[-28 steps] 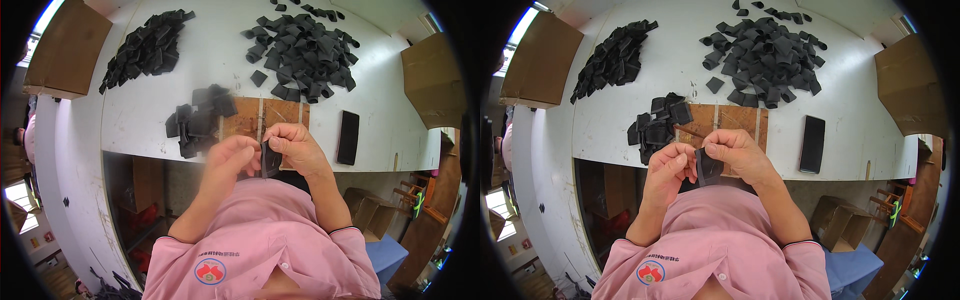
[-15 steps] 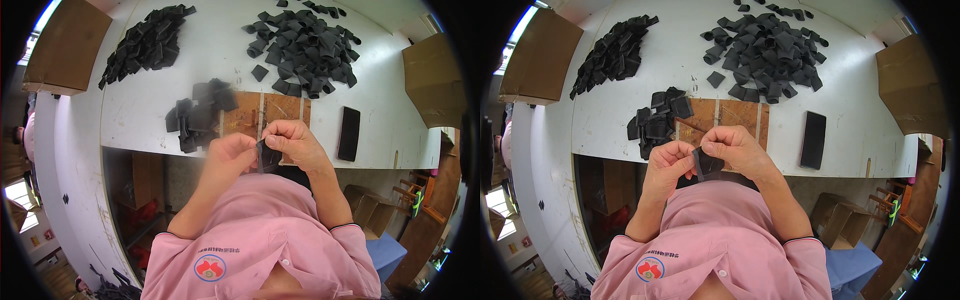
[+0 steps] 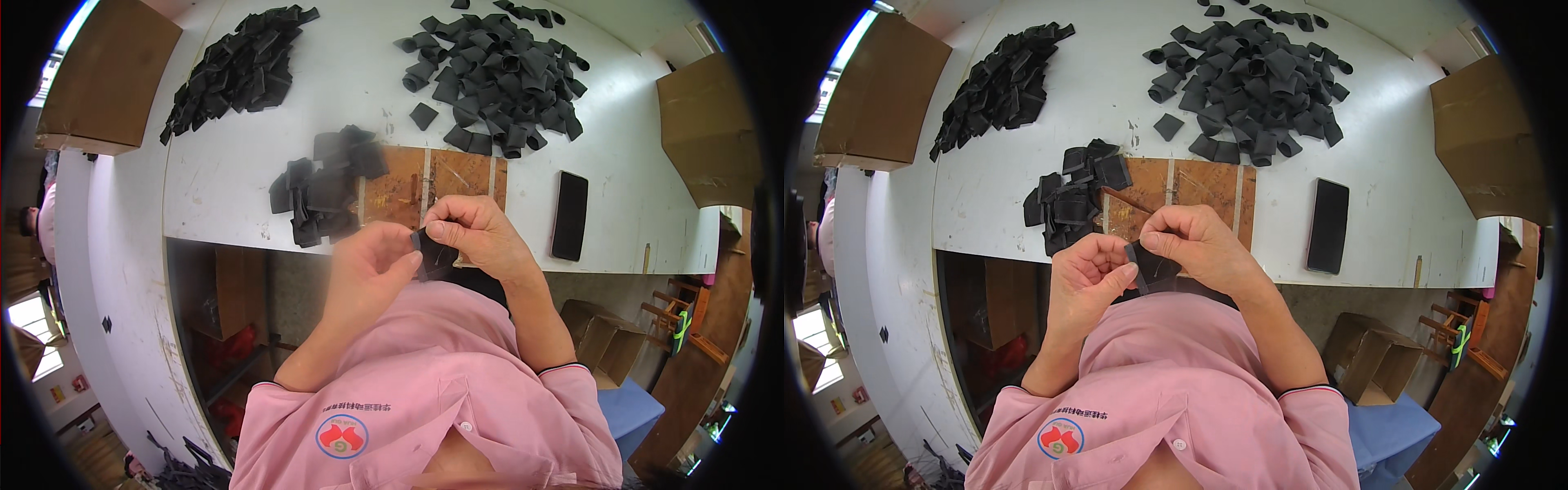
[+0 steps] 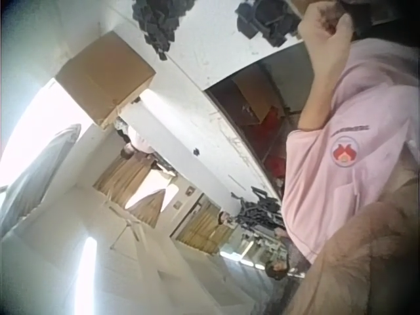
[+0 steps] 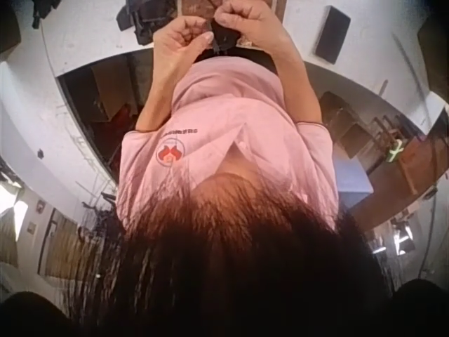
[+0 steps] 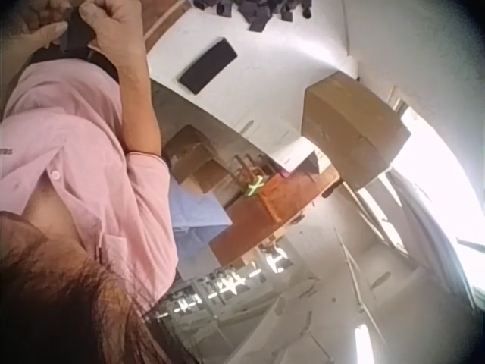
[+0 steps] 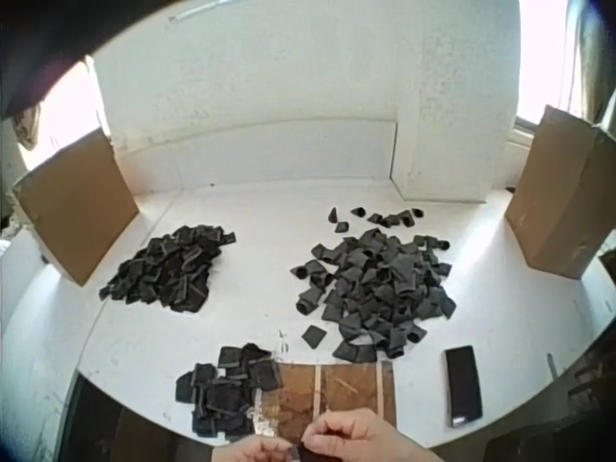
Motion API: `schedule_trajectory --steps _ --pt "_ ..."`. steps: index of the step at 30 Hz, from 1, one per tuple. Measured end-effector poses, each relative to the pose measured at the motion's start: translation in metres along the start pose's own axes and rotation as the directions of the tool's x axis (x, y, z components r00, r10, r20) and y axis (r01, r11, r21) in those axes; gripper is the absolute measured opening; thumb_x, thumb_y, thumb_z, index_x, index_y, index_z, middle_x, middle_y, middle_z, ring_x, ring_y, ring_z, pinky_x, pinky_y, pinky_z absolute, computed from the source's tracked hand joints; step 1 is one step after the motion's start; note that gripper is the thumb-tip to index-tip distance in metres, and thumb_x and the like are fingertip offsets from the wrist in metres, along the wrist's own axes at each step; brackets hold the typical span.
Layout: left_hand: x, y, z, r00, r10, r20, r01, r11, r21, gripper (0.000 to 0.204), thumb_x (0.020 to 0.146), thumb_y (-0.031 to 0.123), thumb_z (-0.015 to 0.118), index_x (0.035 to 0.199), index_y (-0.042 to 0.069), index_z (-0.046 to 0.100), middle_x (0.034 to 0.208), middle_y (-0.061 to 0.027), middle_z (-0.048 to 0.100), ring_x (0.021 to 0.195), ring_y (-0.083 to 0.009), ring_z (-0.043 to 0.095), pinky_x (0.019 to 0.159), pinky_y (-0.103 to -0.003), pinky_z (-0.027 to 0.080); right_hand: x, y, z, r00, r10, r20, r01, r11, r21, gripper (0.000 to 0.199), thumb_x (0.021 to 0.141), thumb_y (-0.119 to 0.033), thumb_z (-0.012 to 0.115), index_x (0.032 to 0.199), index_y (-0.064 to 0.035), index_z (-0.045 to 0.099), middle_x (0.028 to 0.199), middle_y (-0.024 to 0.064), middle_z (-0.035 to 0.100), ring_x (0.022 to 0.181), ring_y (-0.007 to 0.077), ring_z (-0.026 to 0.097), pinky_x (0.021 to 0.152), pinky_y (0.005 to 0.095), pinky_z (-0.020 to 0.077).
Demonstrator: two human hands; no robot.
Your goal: Assembling small black rubber components using a thin needle-like tool on a workbench.
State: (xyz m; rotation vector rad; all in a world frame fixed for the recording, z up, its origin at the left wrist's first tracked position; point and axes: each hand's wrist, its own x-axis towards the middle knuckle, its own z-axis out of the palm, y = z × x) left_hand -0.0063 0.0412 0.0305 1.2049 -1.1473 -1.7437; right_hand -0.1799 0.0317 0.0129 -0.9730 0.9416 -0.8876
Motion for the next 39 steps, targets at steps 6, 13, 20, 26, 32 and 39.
schedule_trajectory --steps 6,13,20,26,32,39 --pt "-0.001 0.000 -0.003 1.000 -0.023 0.012 0.023 1.000 0.012 0.014 0.077 -0.002 0.059 0.090 -0.004 0.055 0.073 -0.0057 0.060 0.060 -0.0074 0.056 0.052 -0.017 0.044 -0.001 0.005 -0.002 0.999 -0.010 0.037 0.008 0.999 0.049 0.012 0.082 -0.012 0.059 0.081 -0.0002 0.058 0.072 -0.0022 0.055 0.063 0.0028 0.048 0.057 0.0170 0.0404" --pt "0.002 0.002 -0.012 0.990 -0.069 0.124 0.082 0.991 -0.109 0.013 0.078 0.004 0.059 0.089 -0.003 0.057 0.072 -0.0077 0.062 0.056 -0.0103 0.059 0.046 -0.017 0.041 -0.001 0.005 -0.004 0.997 0.032 0.064 -0.046 0.973 0.227 0.011 0.081 -0.011 0.059 0.081 -0.0005 0.058 0.074 -0.0007 0.058 0.064 0.0040 0.052 0.059 0.0177 0.0433" --pt "0.001 0.002 -0.010 0.989 -0.078 0.122 0.089 0.992 -0.085 0.012 0.078 0.004 0.059 0.088 -0.002 0.057 0.070 -0.0063 0.062 0.055 -0.0097 0.059 0.045 -0.016 0.040 -0.002 0.003 -0.002 0.996 0.056 0.064 -0.068 0.979 0.194 0.011 0.082 -0.013 0.058 0.079 -0.0029 0.057 0.071 -0.0034 0.055 0.065 0.0027 0.048 0.059 0.0171 0.0395" --pt "-0.003 0.000 -0.002 0.999 -0.045 0.021 0.046 0.997 -0.064 0.009 0.076 -0.002 0.056 0.085 -0.002 0.056 0.073 -0.0041 0.061 0.065 -0.0080 0.057 0.057 -0.022 0.047 -0.002 0.001 0.001 0.992 0.096 0.082 -0.112 0.968 0.226 0.012 0.083 -0.013 0.057 0.079 -0.0019 0.057 0.071 -0.0024 0.055 0.065 0.0033 0.049 0.059 0.0179 0.0410" --pt "-0.002 -0.012 -0.006 0.997 0.071 -0.012 -0.064 0.945 0.322 0.009 0.080 -0.003 0.053 0.088 -0.004 0.056 0.075 -0.0043 0.060 0.064 -0.0061 0.056 0.061 -0.020 0.049 -0.002 -0.001 0.005 0.999 0.009 0.043 -0.006 0.998 -0.067 0.012 0.082 -0.011 0.056 0.079 0.0003 0.056 0.070 -0.0009 0.056 0.065 0.0037 0.048 0.059 0.0196 0.0418" --pt "-0.005 -0.005 -0.002 0.999 0.030 -0.035 -0.024 0.988 0.150 0.010 0.079 -0.004 0.053 0.089 -0.005 0.055 0.077 -0.0042 0.059 0.067 -0.0060 0.056 0.064 -0.020 0.050 -0.002 0.001 0.006 0.999 -0.035 -0.004 0.034 0.990 -0.133 0.011 0.082 -0.011 0.056 0.079 0.0002 0.056 0.068 -0.0024 0.053 0.063 0.0031 0.045 0.057 0.0189 0.0393"
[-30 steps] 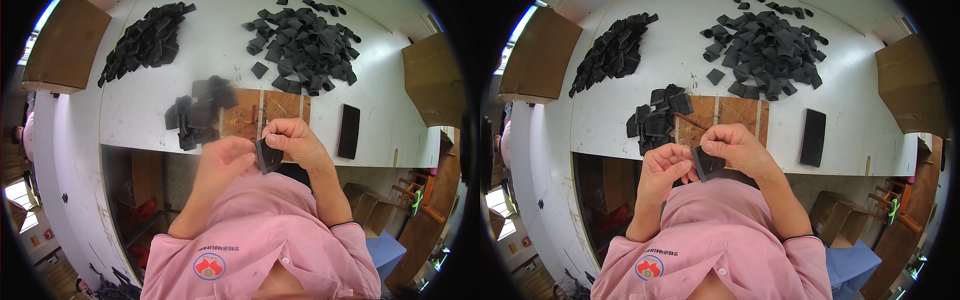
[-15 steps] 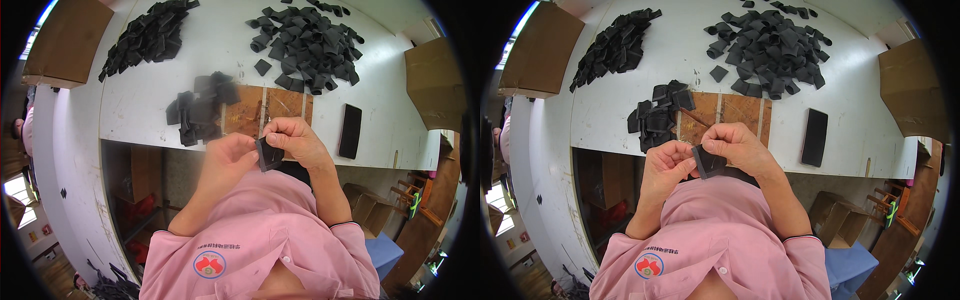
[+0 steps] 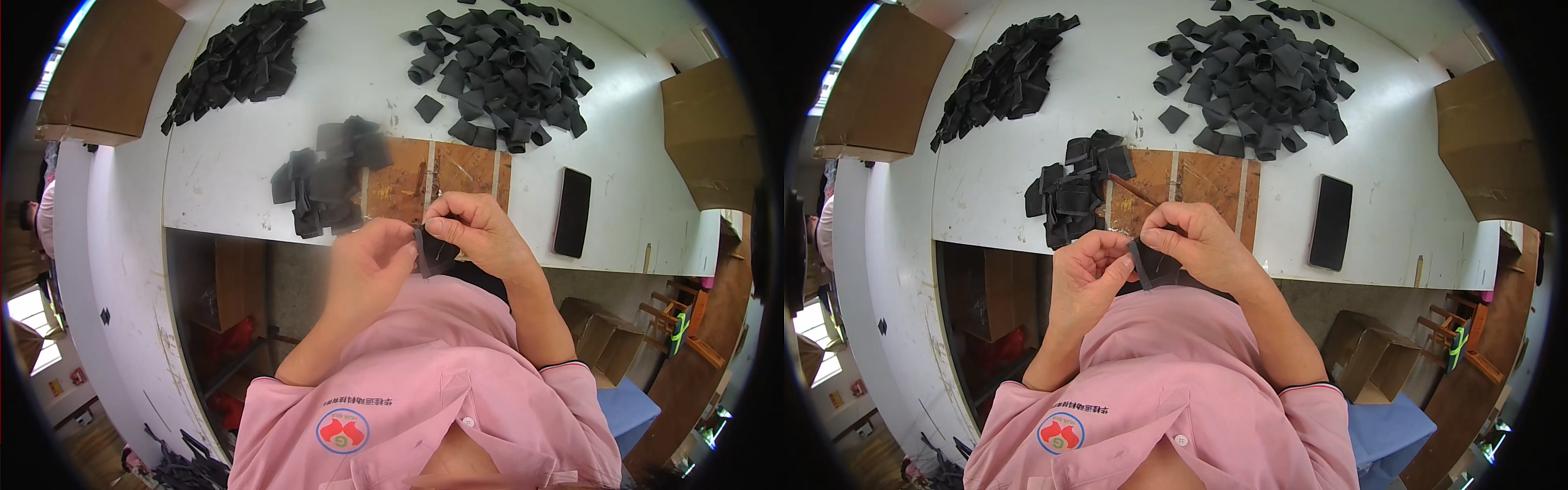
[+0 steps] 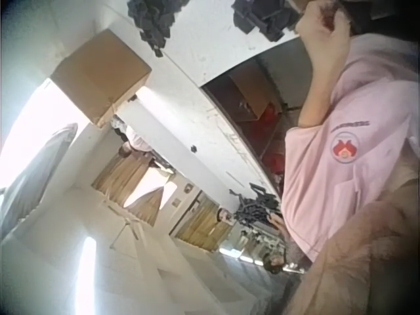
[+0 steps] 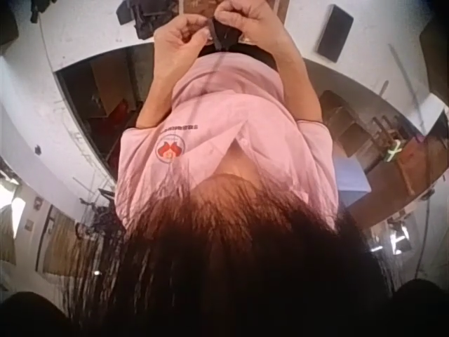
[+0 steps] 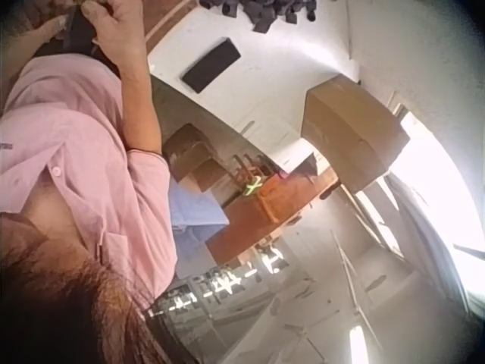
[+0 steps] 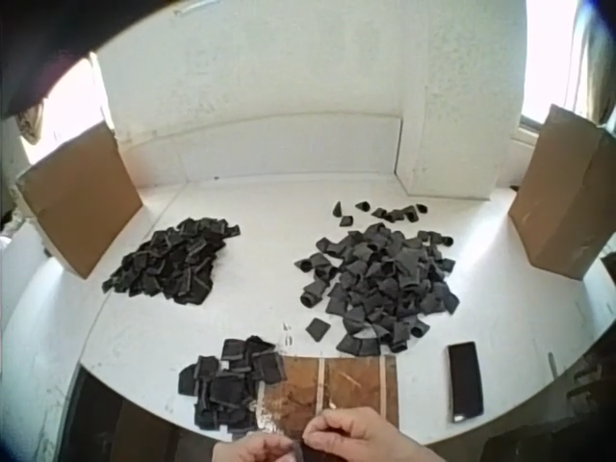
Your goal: Assembling small black rubber components using a thin needle-like tool on a workbench.
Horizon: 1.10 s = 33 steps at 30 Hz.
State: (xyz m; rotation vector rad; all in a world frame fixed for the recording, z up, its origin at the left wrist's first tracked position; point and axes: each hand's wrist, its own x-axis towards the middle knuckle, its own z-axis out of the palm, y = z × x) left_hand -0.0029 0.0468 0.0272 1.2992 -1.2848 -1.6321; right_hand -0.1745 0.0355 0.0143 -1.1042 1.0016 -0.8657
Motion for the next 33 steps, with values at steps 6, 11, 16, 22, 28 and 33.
schedule_trajectory --steps 6,11,16,22,28,33 --pt "-0.003 0.003 0.000 0.999 -0.022 0.030 0.021 0.999 0.038 0.011 0.078 -0.004 0.055 0.089 -0.004 0.055 0.077 -0.0044 0.059 0.068 -0.0059 0.055 0.064 -0.020 0.050 0.001 0.004 -0.004 0.999 0.042 0.003 -0.042 0.994 0.098 0.012 0.082 -0.012 0.057 0.078 -0.0006 0.057 0.069 -0.0031 0.053 0.063 0.0027 0.046 0.056 0.0183 0.0398" --pt "-0.003 0.007 0.002 0.998 -0.050 0.044 0.049 0.999 0.023 0.010 0.078 -0.003 0.057 0.088 -0.004 0.055 0.077 -0.0042 0.058 0.067 -0.0054 0.055 0.062 -0.019 0.049 0.001 0.011 -0.005 0.998 0.055 0.011 -0.056 0.977 0.206 0.012 0.082 -0.013 0.057 0.079 -0.0015 0.057 0.069 -0.0045 0.053 0.062 0.0021 0.045 0.055 0.0174 0.0385" --pt "0.000 0.008 0.007 0.999 -0.043 0.027 0.044 0.999 -0.022 0.010 0.078 -0.001 0.057 0.088 -0.004 0.055 0.075 -0.0042 0.059 0.065 -0.0055 0.055 0.062 -0.019 0.048 0.002 0.018 -0.004 0.995 0.094 -0.016 -0.087 0.960 0.265 0.013 0.083 -0.015 0.057 0.079 -0.0027 0.058 0.069 -0.0055 0.052 0.062 0.0017 0.045 0.053 0.0169 0.0372" --pt "0.000 0.009 0.007 0.998 -0.054 0.037 0.059 0.989 -0.138 0.011 0.080 -0.001 0.056 0.090 -0.004 0.055 0.076 -0.0047 0.060 0.065 -0.0065 0.056 0.062 -0.020 0.048 -0.002 0.015 0.001 0.996 0.088 0.016 -0.086 0.902 0.423 0.014 0.083 -0.018 0.058 0.081 -0.0042 0.058 0.069 -0.0047 0.052 0.061 0.0027 0.046 0.054 0.0171 0.0389" --pt "-0.001 0.016 0.008 0.995 -0.086 0.055 0.098 0.960 -0.261 0.012 0.081 0.003 0.056 0.091 -0.003 0.056 0.075 -0.0056 0.060 0.062 -0.0075 0.057 0.052 -0.018 0.043 -0.004 0.025 0.006 0.999 0.043 -0.007 -0.033 0.859 0.512 0.018 0.085 -0.021 0.055 0.076 -0.0053 0.054 0.069 -0.0055 0.049 0.061 0.0020 0.044 0.053 0.0158 0.0369" --pt "0.001 0.011 0.000 0.991 -0.063 0.114 0.101 0.926 -0.363 0.014 0.079 0.008 0.060 0.088 -0.002 0.057 0.074 -0.0054 0.061 0.058 -0.0077 0.056 0.048 -0.017 0.039 -0.005 0.029 0.005 1.000 0.020 -0.006 -0.017 0.934 0.356 0.019 0.086 -0.021 0.053 0.073 -0.0058 0.052 0.067 -0.0063 0.044 0.061 0.0025 0.039 0.052 0.0169 0.0321"
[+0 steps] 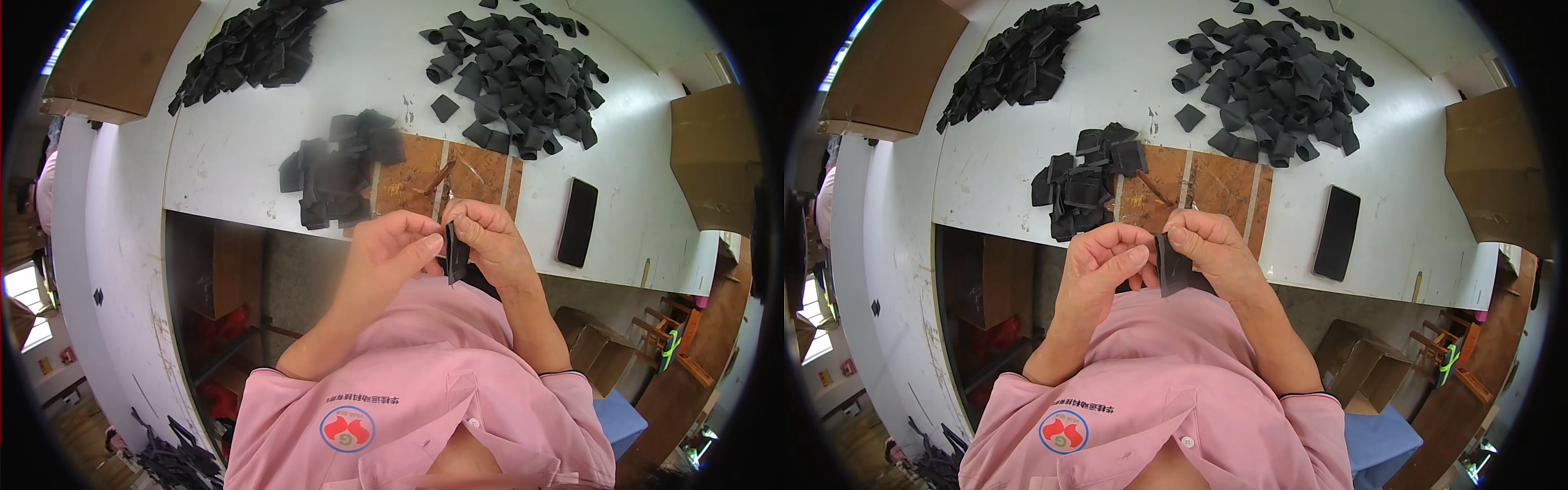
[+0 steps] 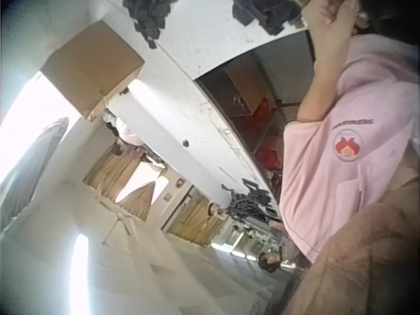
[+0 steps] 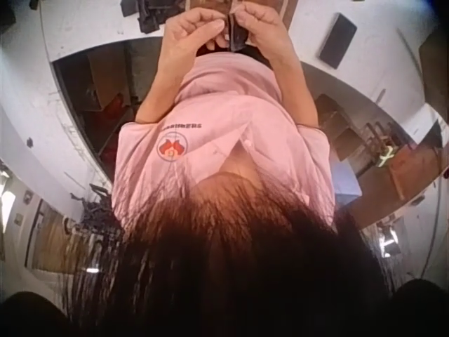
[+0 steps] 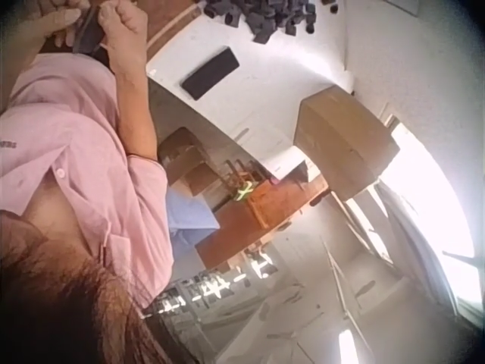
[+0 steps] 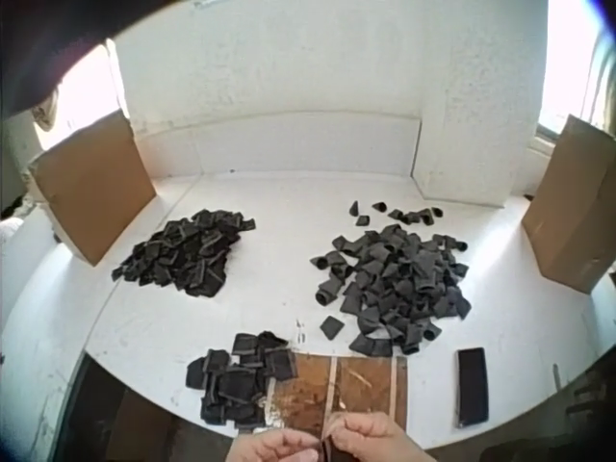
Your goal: Assembling small black rubber components using a thin needle-like tool on a workbench.
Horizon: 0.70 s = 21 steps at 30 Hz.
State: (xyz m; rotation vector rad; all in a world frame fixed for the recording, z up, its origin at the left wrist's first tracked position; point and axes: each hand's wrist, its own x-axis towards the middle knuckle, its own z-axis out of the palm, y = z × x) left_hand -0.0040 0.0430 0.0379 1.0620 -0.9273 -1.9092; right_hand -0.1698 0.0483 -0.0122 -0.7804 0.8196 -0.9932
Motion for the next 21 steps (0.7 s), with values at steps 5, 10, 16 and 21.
schedule_trajectory --steps 5,10,16,21 --pt "0.002 0.003 -0.002 0.999 -0.034 0.038 0.033 0.999 0.036 0.013 0.079 0.002 0.057 0.089 -0.006 0.054 0.078 -0.0080 0.060 0.064 -0.0104 0.058 0.056 -0.021 0.046 0.002 -0.006 0.006 0.999 -0.035 -0.005 0.035 0.999 -0.007 0.021 0.086 -0.021 0.053 0.072 -0.0055 0.052 0.068 -0.0068 0.043 0.062 0.0031 0.038 0.056 0.0178 0.0326" --pt "0.003 0.001 -0.007 0.998 -0.039 0.046 0.037 0.997 0.061 0.010 0.079 0.001 0.056 0.086 -0.006 0.055 0.075 -0.0075 0.060 0.060 -0.0098 0.057 0.055 -0.021 0.046 0.002 -0.004 0.002 0.999 -0.008 0.036 0.009 0.999 -0.036 0.022 0.087 -0.021 0.052 0.072 -0.0047 0.052 0.070 -0.0062 0.046 0.064 0.0030 0.039 0.058 0.0183 0.0340" --pt "0.007 -0.003 -0.009 1.000 -0.019 0.016 0.018 0.998 0.061 0.007 0.079 0.006 0.059 0.082 -0.001 0.058 0.067 -0.0041 0.060 0.054 -0.0070 0.055 0.045 -0.016 0.039 0.004 -0.007 0.003 0.999 0.012 0.042 -0.013 1.000 0.006 0.021 0.086 -0.022 0.053 0.075 -0.0041 0.053 0.069 -0.0067 0.047 0.066 0.0027 0.041 0.059 0.0180 0.0355" --pt "0.007 -0.010 -0.006 0.998 0.057 -0.032 -0.053 0.993 0.108 0.005 0.078 0.004 0.061 0.081 0.000 0.059 0.067 -0.0015 0.058 0.056 -0.0049 0.053 0.046 -0.016 0.039 0.003 -0.014 0.017 0.961 -0.218 -0.172 0.108 0.865 -0.490 0.015 0.080 -0.016 0.060 0.079 -0.0015 0.055 0.074 0.0003 0.050 0.061 0.0075 0.045 0.054 0.0215 0.0384"
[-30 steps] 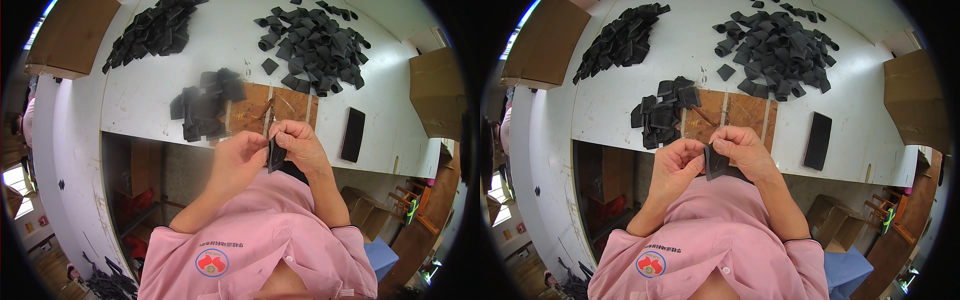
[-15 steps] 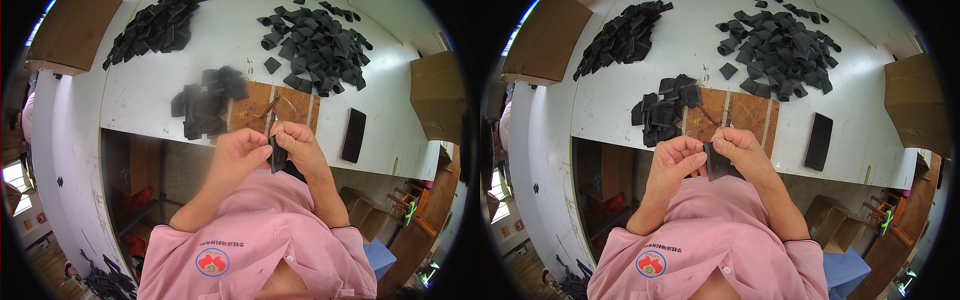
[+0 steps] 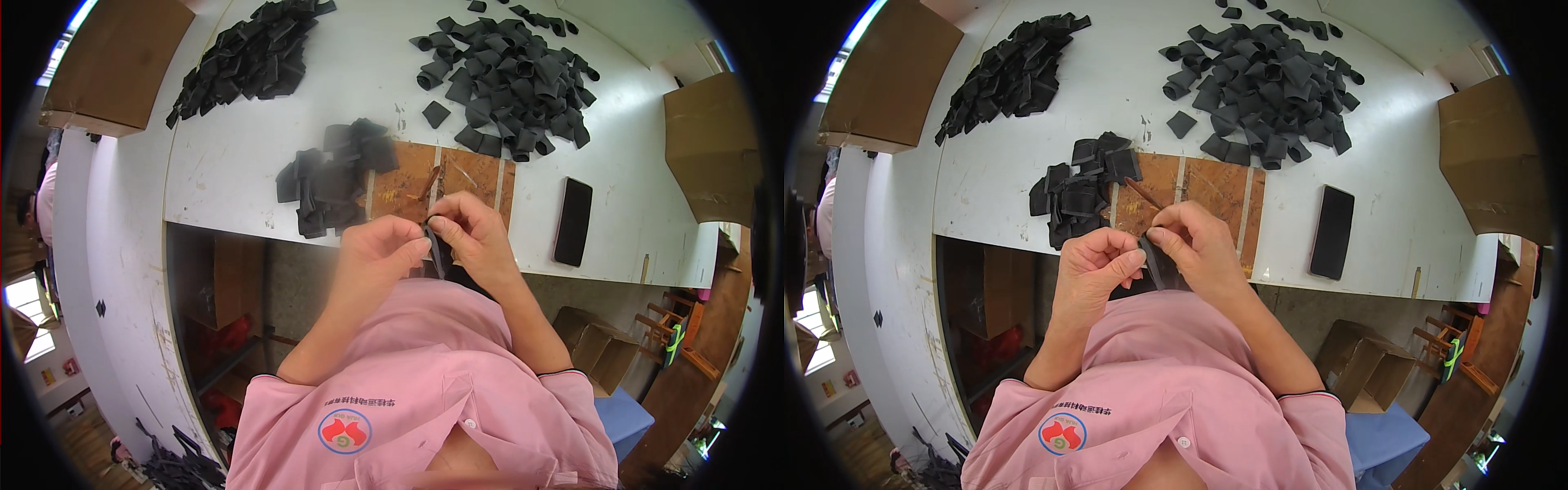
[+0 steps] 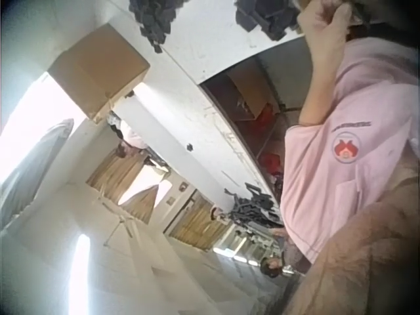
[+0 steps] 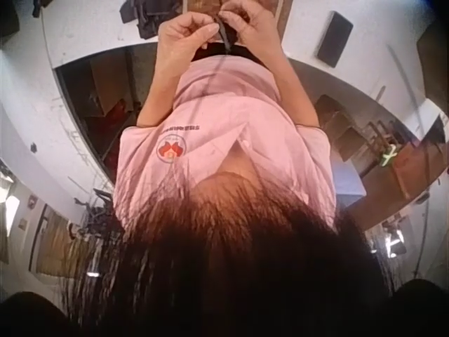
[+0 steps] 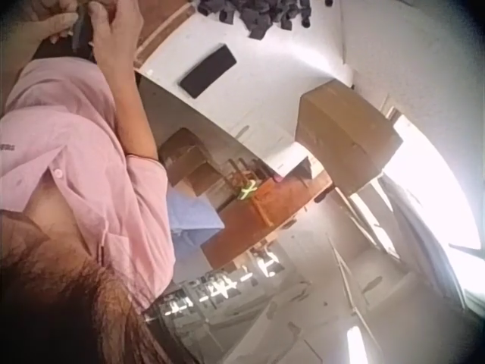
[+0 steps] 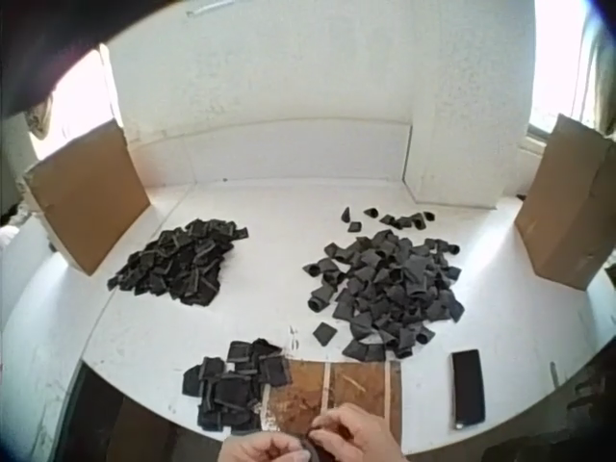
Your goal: Assembling small black rubber components using a thin needle-like tool on a workbench.
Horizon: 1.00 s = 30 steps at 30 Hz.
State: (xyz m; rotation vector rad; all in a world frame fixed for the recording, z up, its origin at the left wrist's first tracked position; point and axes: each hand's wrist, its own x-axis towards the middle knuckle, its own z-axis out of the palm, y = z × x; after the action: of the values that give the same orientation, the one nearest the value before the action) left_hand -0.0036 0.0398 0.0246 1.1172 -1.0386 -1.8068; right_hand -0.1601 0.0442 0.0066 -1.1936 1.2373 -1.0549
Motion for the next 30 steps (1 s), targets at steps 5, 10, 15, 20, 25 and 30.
schedule_trajectory --steps 5,10,15,20,25,30 --pt "0.001 -0.005 0.010 0.949 0.272 -0.157 -0.252 0.958 0.135 0.006 0.078 0.002 0.062 0.078 -0.002 0.057 0.069 0.0008 0.054 0.057 -0.0021 0.044 0.048 -0.015 0.036 -0.010 -0.011 0.006 0.902 -0.403 -0.158 0.340 0.885 -0.318 0.022 0.071 -0.014 0.068 0.084 -0.0015 0.057 0.077 0.0064 0.050 0.055 0.0139 0.048 0.046 0.0245 0.0390" --pt "0.007 -0.010 0.011 0.888 0.459 -0.033 -0.403 0.811 0.424 0.009 0.074 -0.001 0.060 0.082 -0.001 0.055 0.072 -0.0055 0.056 0.064 -0.0100 0.054 0.056 -0.021 0.041 -0.006 -0.009 0.008 0.854 -0.510 -0.102 0.423 0.796 -0.433 0.015 0.072 -0.010 0.064 0.082 -0.0001 0.056 0.075 0.0081 0.050 0.056 0.0190 0.051 0.047 0.0275 0.0418" --pt "0.011 -0.033 0.019 0.719 0.673 -0.172 -0.401 0.605 0.688 0.009 0.074 0.002 0.061 0.082 0.000 0.056 0.068 -0.0063 0.059 0.055 -0.0111 0.055 0.047 -0.026 0.044 0.000 -0.012 0.016 0.773 -0.635 -0.016 0.449 0.564 -0.693 0.014 0.067 -0.002 0.060 0.080 0.0001 0.055 0.078 0.0089 0.050 0.064 0.0228 0.053 0.049 0.0303 0.0438" --pt "0.017 -0.001 0.020 0.966 0.009 -0.260 -0.109 0.922 -0.372 0.011 0.076 -0.006 0.055 0.085 -0.001 0.052 0.058 -0.0007 0.050 0.037 -0.0028 0.036 0.033 -0.017 0.028 0.008 0.007 0.013 0.745 -0.654 -0.133 0.391 0.589 -0.707 0.010 0.069 -0.002 0.057 0.079 0.0007 0.055 0.075 0.0085 0.050 0.059 0.0190 0.050 0.048 0.0279 0.0423" --pt "0.013 0.004 0.015 0.995 0.036 -0.094 -0.061 0.957 -0.282 0.012 0.076 -0.006 0.051 0.086 -0.001 0.051 0.068 -0.0016 0.050 0.041 -0.0009 0.033 0.037 -0.016 0.023 0.006 0.000 0.000 0.997 -0.014 -0.073 0.034 0.961 0.274 0.004 0.078 -0.007 0.057 0.077 -0.0029 0.057 0.071 0.0014 0.051 0.053 0.0071 0.042 0.045 0.0201 0.0341" --pt "0.021 -0.018 0.021 0.740 0.638 -0.212 -0.400 0.671 0.624 0.011 0.077 -0.008 0.050 0.087 -0.003 0.050 0.065 -0.0021 0.052 0.049 0.0002 0.041 0.041 -0.015 0.028 0.007 -0.008 0.005 0.938 0.162 0.307 -0.347 0.453 0.821 0.015 0.085 -0.019 0.053 0.075 -0.0074 0.053 0.064 -0.0065 0.044 0.053 0.0019 0.037 0.047 0.0171 0.0298"
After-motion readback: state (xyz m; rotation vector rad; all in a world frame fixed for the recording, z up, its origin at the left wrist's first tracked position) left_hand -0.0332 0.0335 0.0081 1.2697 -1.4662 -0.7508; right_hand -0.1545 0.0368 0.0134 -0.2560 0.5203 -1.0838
